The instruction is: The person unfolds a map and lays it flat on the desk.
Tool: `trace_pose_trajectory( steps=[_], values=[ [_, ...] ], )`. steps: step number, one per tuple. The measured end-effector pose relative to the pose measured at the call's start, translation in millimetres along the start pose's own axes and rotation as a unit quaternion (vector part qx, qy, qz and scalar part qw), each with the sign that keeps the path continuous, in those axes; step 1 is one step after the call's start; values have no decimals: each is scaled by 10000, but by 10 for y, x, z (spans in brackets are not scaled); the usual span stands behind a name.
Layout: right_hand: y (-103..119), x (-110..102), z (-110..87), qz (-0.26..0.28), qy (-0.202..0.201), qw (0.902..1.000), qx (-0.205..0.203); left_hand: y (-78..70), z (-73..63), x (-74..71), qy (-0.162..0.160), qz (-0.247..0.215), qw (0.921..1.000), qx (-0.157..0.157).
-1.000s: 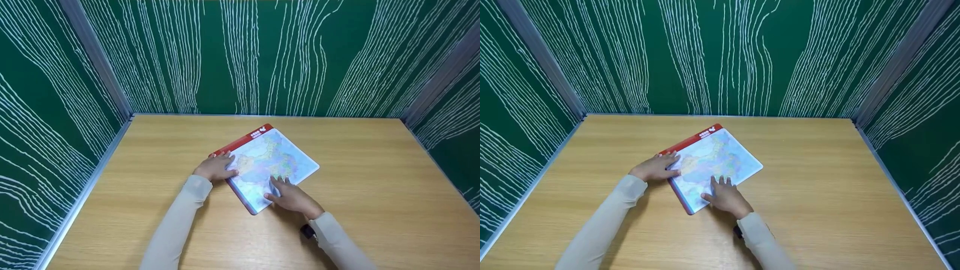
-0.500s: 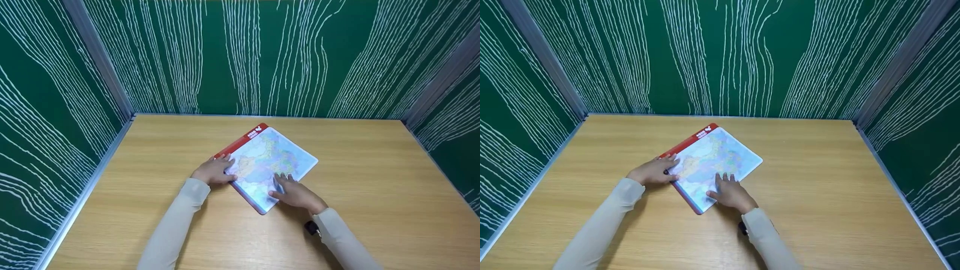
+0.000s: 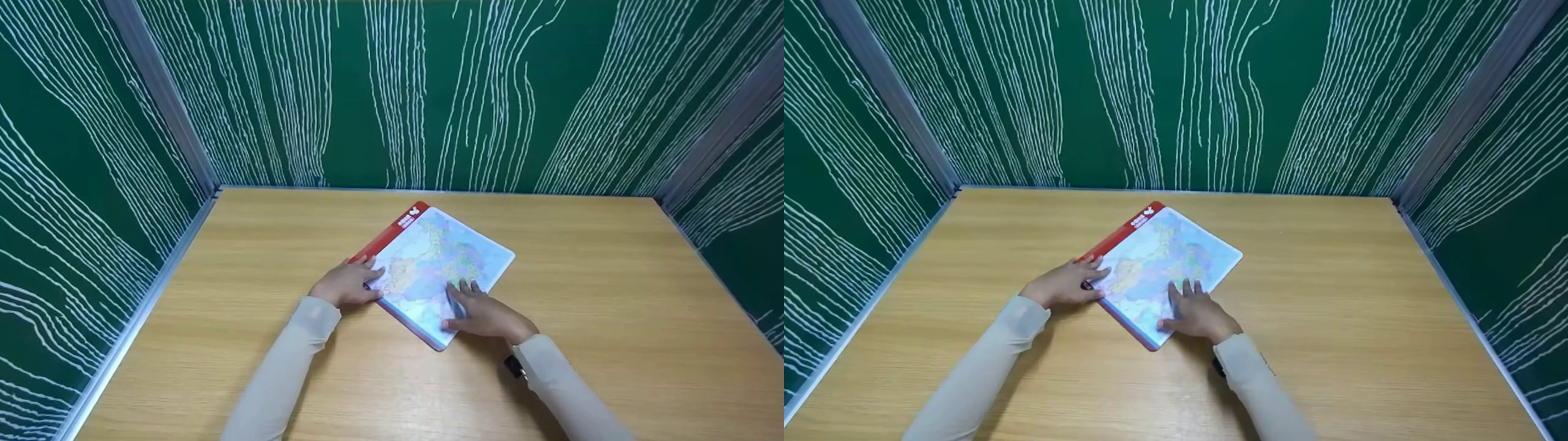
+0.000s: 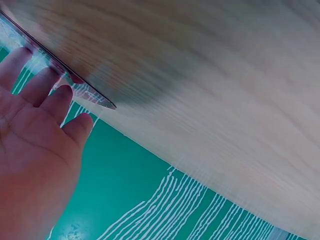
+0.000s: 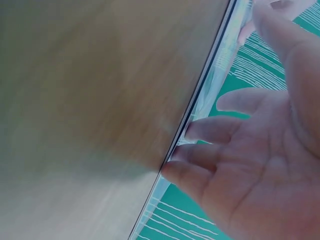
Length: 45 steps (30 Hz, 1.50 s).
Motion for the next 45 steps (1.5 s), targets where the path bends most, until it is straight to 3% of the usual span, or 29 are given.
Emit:
trace_pose_trajectory(
  steps=[5, 9, 20, 29, 34, 45],
  values=[
    [-24, -34, -5, -408, 79, 9968, -687, -27, -4, -3, 1, 52, 9998, 176],
    [-29, -60, -2, -585, 168, 9939, -916, -44, -23, 13, 89, 11, 10000, 15],
    [-53, -129, 35, -560, 327, 9967, -481, -83, -91, 49, -11, -36, 9999, -161],
    [-145, -181, 72, -415, 376, 9967, -586, -134, -121, 77, -44, -74, 9995, -300],
    [-214, -233, 96, -333, 352, 9956, -800, -179, -156, 82, -194, 4, 9998, -94],
    [-285, -291, 160, -128, 401, 9976, -544, -251, -216, 123, -257, -50, 9993, -267]
  ],
)
Point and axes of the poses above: each hand's wrist, its own z-axis towards the middle knuckle, its own x-axis out of the palm, y = z × x, the point moved 2 cm from there along z, towards the middle knuckle, and after that the axes turned 12 degrees about -x, right-handed, at the moved point
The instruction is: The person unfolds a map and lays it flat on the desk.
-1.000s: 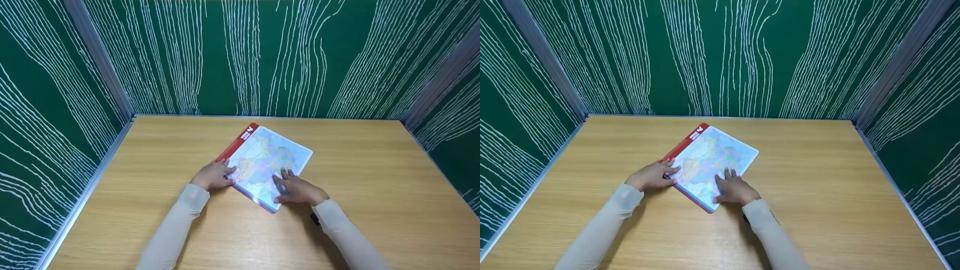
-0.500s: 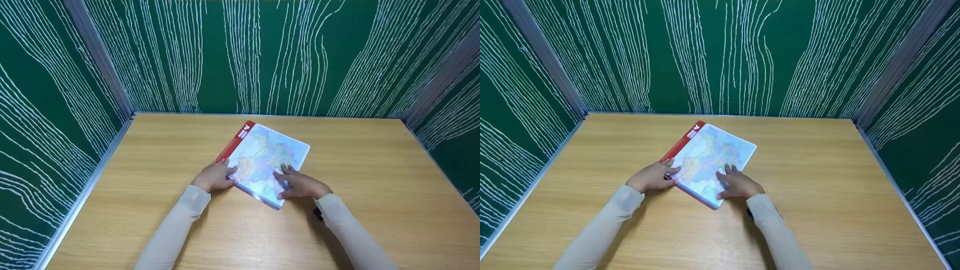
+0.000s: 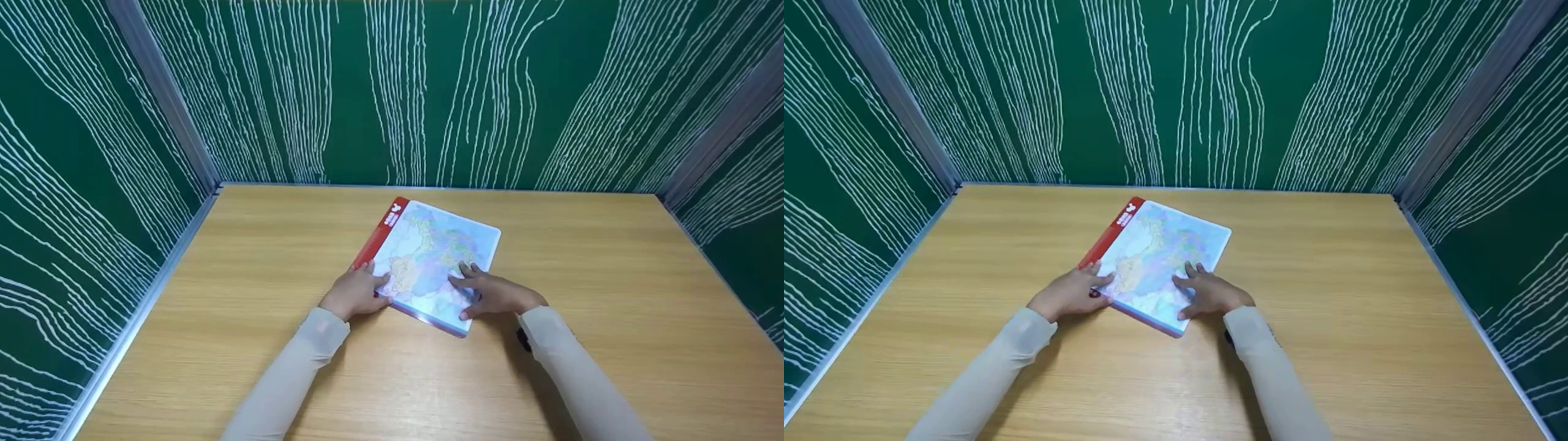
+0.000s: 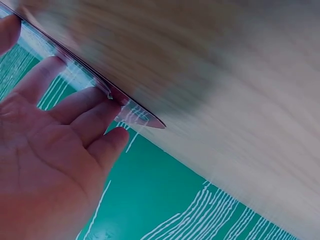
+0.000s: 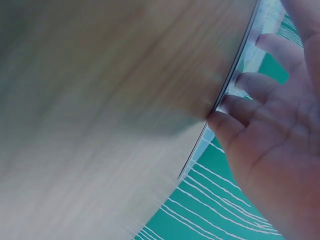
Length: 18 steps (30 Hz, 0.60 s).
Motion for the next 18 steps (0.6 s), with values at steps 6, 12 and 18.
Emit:
trace_pose_trajectory(
  steps=[6, 12, 18],
  values=[
    [-26, -26, 26, 109, 34, 9996, 254, -41, -9, 30, 2, -2, 10000, -83],
    [-45, -72, 61, 75, 87, 9992, 383, -74, -16, 46, -135, 88, 9998, -149],
    [-47, -80, 84, 87, 153, 9993, 333, -77, -28, 40, -318, 257, 9992, 48]
  ],
)
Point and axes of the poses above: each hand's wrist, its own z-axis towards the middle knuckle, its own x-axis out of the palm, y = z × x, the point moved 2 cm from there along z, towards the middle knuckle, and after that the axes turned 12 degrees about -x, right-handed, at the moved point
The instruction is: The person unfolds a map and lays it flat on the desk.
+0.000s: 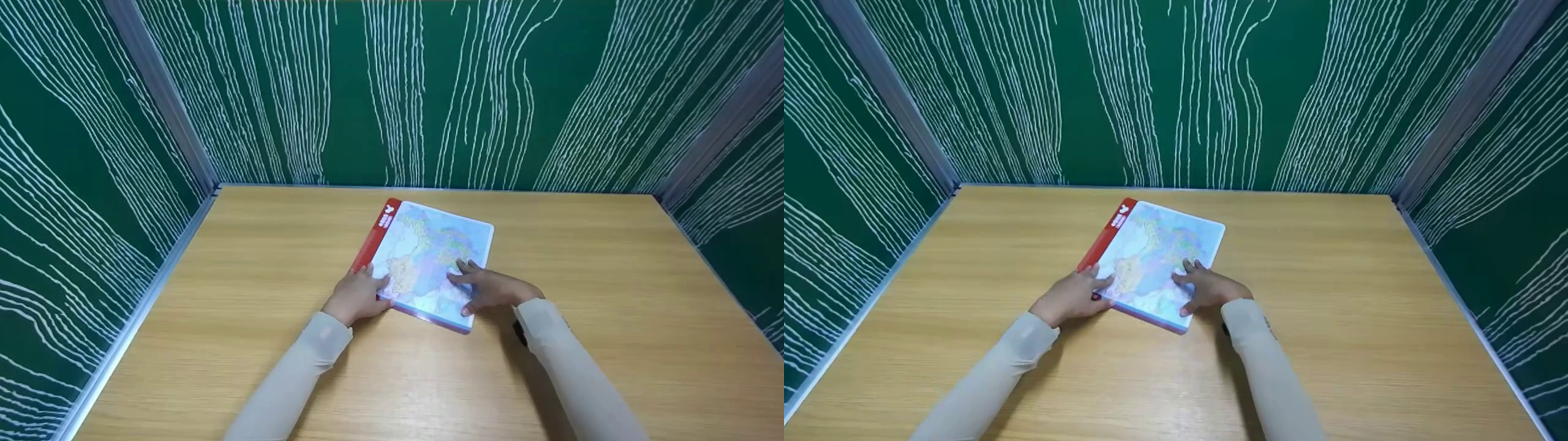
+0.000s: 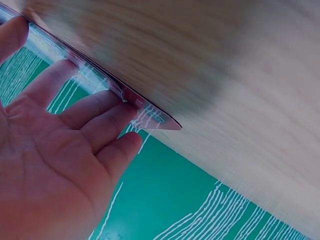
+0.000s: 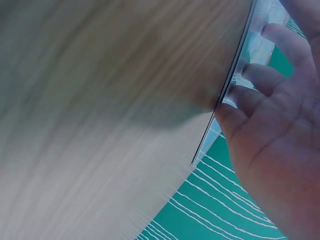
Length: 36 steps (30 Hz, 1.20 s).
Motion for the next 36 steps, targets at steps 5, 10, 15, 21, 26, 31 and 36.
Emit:
trace_pose_trajectory(
  steps=[5, 10, 15, 21, 26, 31, 36],
  values=[
    [11, 8, 21, -15, 50, 10000, 46, 8, -11, -11, -15, 41, 10000, 19],
    [5, 16, -8, 56, 1, 9997, 253, -6, -17, 0, 89, -71, 9999, -75],
    [20, 23, -27, 144, -83, 9993, 328, -18, -18, 12, 212, -126, 9996, -139],
    [91, 40, -38, 176, -169, 9993, 275, -5, 4, -24, 376, -90, 9990, -215],
    [146, 62, -69, 270, -322, 9988, 263, 15, 70, -62, 163, -106, 9998, -49],
    [199, 105, -90, 451, -400, 9982, 8, 77, 134, -94, -260, -200, 9994, 123],
    [265, 138, -120, 859, -681, 9938, 170, 193, 184, -170, -231, -508, 9984, -91]
  ],
)
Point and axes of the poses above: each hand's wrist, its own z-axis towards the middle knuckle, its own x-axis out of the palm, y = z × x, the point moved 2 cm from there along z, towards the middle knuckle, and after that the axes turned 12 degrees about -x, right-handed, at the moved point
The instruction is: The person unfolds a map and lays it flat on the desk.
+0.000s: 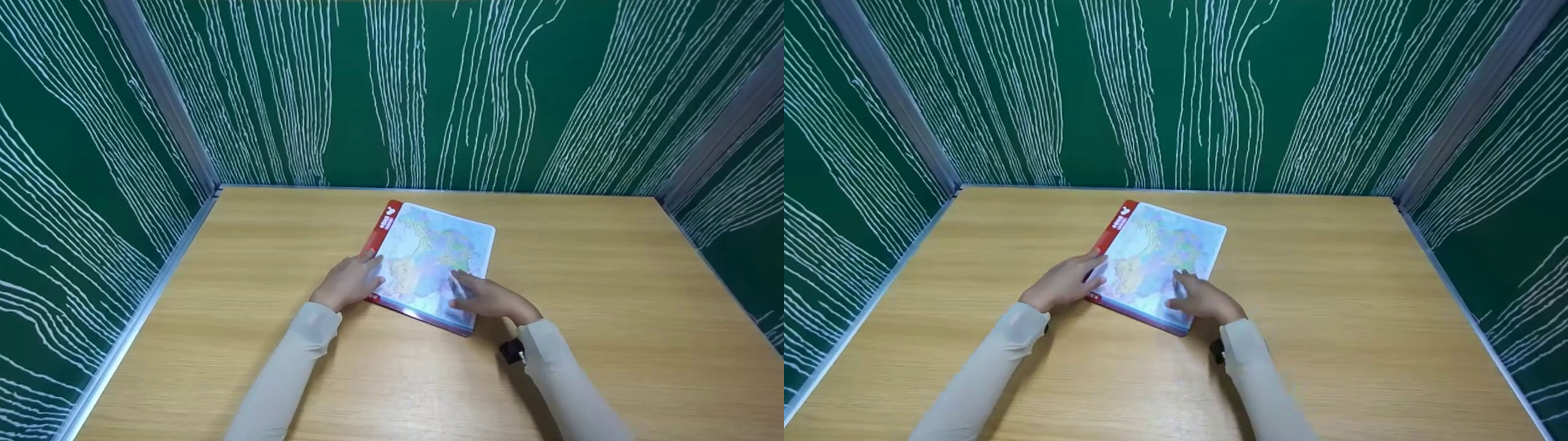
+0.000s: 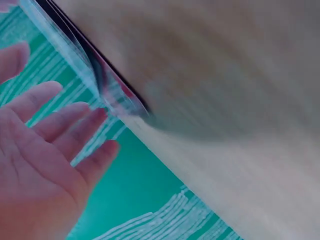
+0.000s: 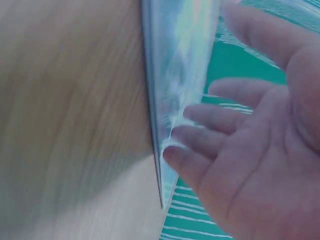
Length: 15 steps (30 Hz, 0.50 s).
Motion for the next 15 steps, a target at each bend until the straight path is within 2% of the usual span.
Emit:
trace_pose_trajectory(
  steps=[5, 11, 15],
  values=[
    [71, 57, -57, 227, -356, 9991, -58, 97, 53, -64, 356, -353, 9980, -382],
    [170, 136, -118, 370, -439, 9982, -151, 117, 126, -66, 624, -579, 9953, -458],
    [221, 192, -128, 297, -340, 9986, -264, 101, 164, -39, 800, -517, 9944, -448]
  ],
)
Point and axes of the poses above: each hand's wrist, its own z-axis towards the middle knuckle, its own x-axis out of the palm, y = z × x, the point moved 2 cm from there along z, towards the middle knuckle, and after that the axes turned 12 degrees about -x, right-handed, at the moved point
